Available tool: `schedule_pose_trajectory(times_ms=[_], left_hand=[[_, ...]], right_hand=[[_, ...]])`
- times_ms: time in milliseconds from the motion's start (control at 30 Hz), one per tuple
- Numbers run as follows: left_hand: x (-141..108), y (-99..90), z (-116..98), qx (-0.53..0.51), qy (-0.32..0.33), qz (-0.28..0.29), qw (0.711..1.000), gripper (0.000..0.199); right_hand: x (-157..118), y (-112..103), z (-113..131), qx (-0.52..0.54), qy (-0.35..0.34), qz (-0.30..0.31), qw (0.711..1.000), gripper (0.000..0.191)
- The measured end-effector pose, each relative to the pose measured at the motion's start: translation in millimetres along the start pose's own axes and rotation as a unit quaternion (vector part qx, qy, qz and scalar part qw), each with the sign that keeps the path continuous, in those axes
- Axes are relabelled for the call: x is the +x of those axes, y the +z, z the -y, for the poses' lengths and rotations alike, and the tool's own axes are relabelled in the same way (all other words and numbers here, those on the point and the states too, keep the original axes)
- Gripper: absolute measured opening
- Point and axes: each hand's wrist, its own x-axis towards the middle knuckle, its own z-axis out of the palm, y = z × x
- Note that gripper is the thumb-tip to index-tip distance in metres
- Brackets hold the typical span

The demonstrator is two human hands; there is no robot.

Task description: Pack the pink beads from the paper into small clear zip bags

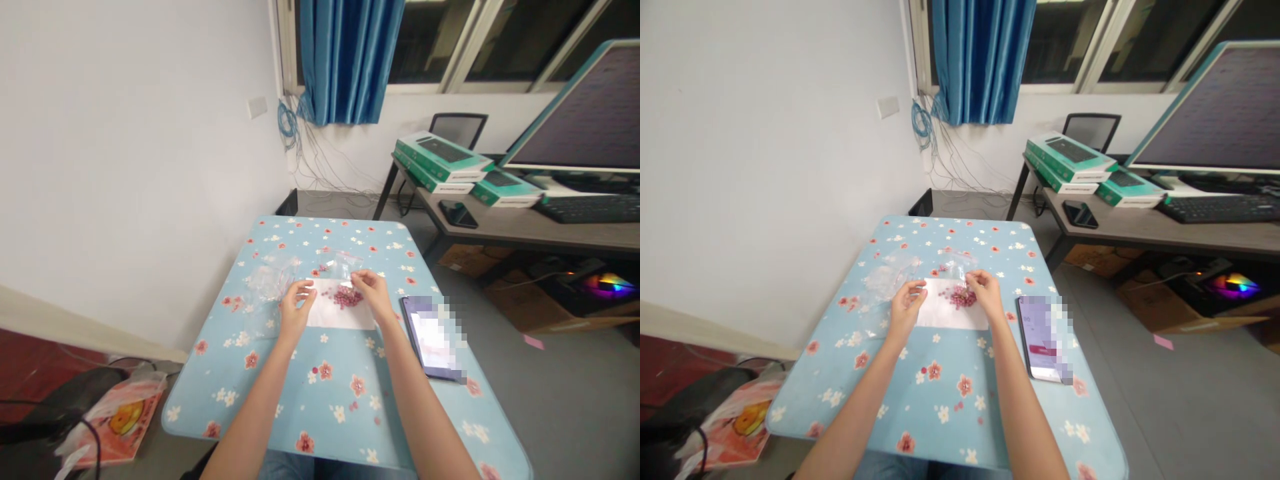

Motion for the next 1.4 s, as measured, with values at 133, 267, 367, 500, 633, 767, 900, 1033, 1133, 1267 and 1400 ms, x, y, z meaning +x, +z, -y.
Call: schedule_pose_trajectory(times_ms=[133,267,367,500,633,767,900,1033,1133,1267,1400], left_hand=[[-1,1.4,1,0.026,-0.002,0.020,0.999,0.018],[-3,3.4,2,0.046,0.011,0.033,0.998,0.017],[-3,3.7,3,0.055,0.018,0.035,0.998,0.016],[-2,3.2,4,0.062,0.017,0.036,0.997,0.017],[-4,3.9,3,0.070,0.024,0.048,0.996,0.016],[-6,5.5,0,0.087,0.035,0.056,0.994,0.015],[-6,5.5,-1,0.104,0.041,0.059,0.992,0.015],[-5,4.5,0,0.107,0.040,0.056,0.992,0.015],[-5,4.1,0,0.106,0.038,0.054,0.992,0.015],[-6,3.7,0,0.107,0.036,0.052,0.992,0.016],[-6,3.3,-1,0.110,0.036,0.053,0.992,0.016]], right_hand=[[36,-6,-15,-0.022,0.021,-0.024,0.999,0.040],[62,-9,-25,-0.061,-0.003,-0.040,0.997,0.041],[71,-12,-27,-0.086,-0.012,-0.060,0.994,0.051],[60,-18,-26,-0.111,-0.045,-0.112,0.986,0.066],[31,-25,-25,-0.116,-0.049,-0.112,0.986,0.051],[12,-23,-15,-0.242,-0.107,-0.067,0.962,0.036],[16,-9,2,-0.435,-0.147,0.021,0.888,0.032],[26,0,9,-0.529,-0.138,0.089,0.833,0.028],[30,-2,8,-0.559,-0.134,0.087,0.813,0.030],[30,-9,5,-0.561,-0.116,0.052,0.818,0.027],[33,-12,2,-0.549,-0.106,0.006,0.829,0.028]])
